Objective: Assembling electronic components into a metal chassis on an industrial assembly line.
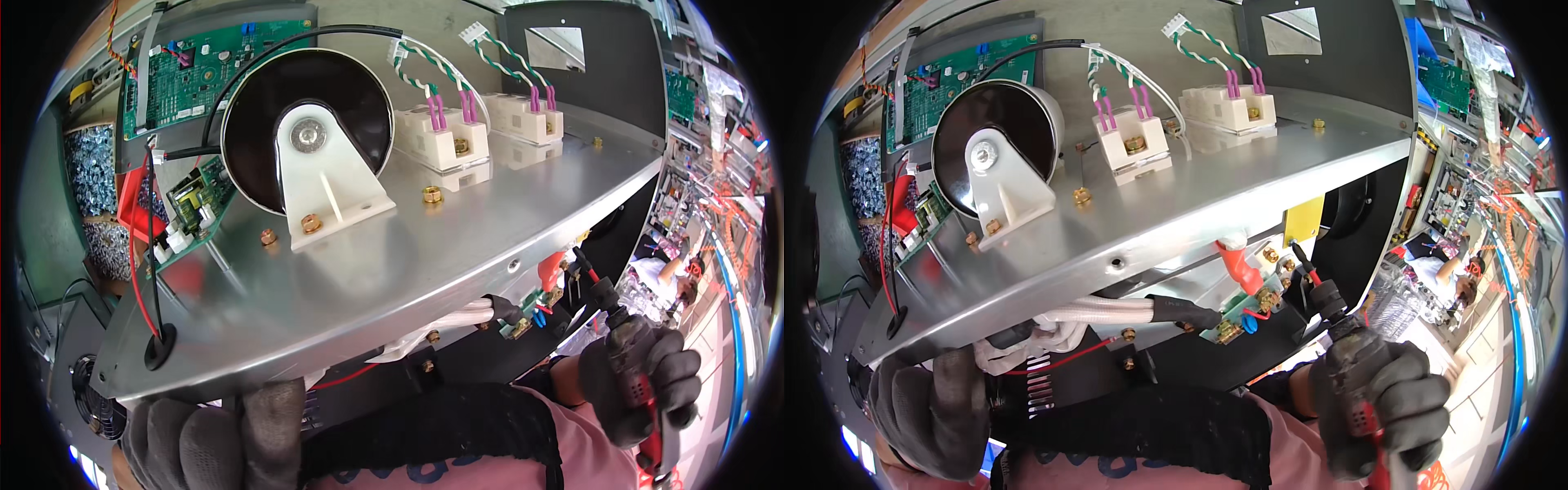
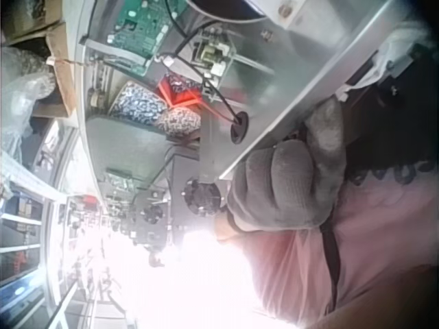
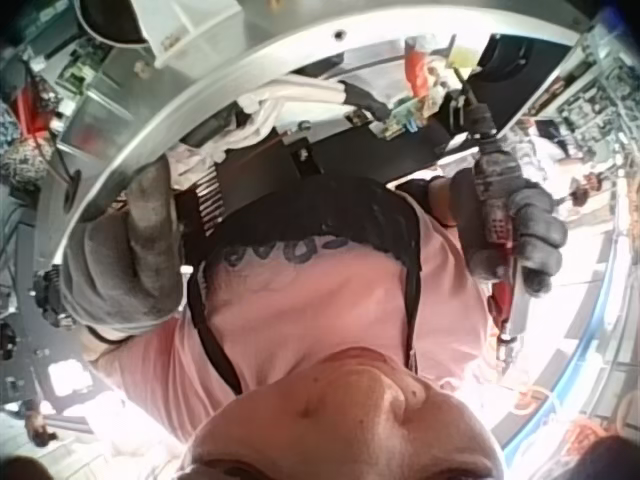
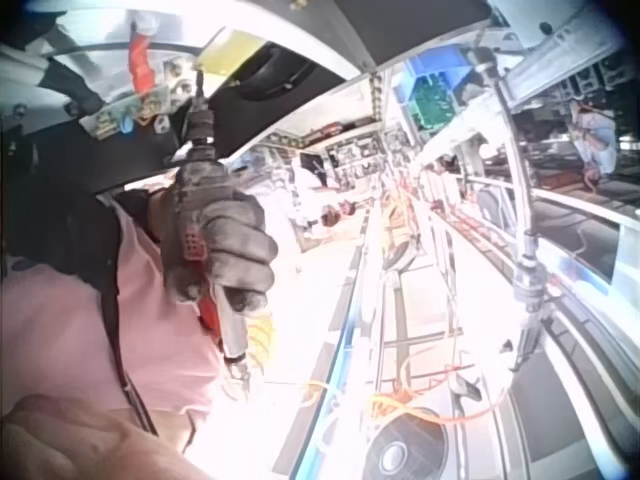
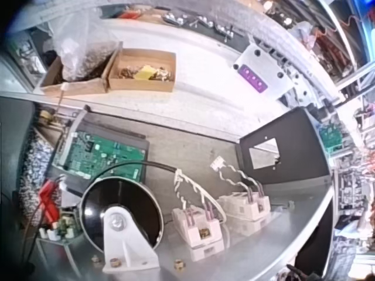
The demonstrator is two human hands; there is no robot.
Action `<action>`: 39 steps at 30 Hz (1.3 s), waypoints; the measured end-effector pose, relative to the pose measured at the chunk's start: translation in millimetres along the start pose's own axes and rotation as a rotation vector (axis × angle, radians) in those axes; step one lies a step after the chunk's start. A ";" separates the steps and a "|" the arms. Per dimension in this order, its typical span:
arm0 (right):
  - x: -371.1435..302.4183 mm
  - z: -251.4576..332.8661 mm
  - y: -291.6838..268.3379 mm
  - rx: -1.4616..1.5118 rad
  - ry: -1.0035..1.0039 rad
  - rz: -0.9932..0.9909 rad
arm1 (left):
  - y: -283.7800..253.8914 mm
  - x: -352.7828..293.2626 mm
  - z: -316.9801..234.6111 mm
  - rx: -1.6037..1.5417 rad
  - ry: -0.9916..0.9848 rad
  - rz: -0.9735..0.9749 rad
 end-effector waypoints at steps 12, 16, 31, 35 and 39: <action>11.6 -13.6 -8.2 -0.286 -0.138 0.013 | -7.0 10.3 -18.6 0.024 -0.011 0.037; 18.4 -11.1 -15.2 -0.291 -0.138 0.040 | -17.5 15.7 -26.5 0.033 -0.020 0.040; 18.9 -18.6 -21.5 0.072 0.098 -0.116 | -34.7 35.8 -30.2 0.028 -0.079 0.252; 23.5 -27.3 -11.4 0.101 0.007 -0.059 | -53.1 18.9 -69.2 0.032 -0.175 0.313; 37.5 -44.8 -37.6 -0.094 -0.170 0.037 | -54.5 13.6 -97.8 -0.112 -0.079 0.427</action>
Point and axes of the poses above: each hand's wrist, its own x-axis towards the middle knuckle, its own y-axis out of the palm, z = x × y, the point moved 2 cm from there along x, towards the middle knuckle, and after that the axes turned 8 degrees about -z, right-handed, at the moved point
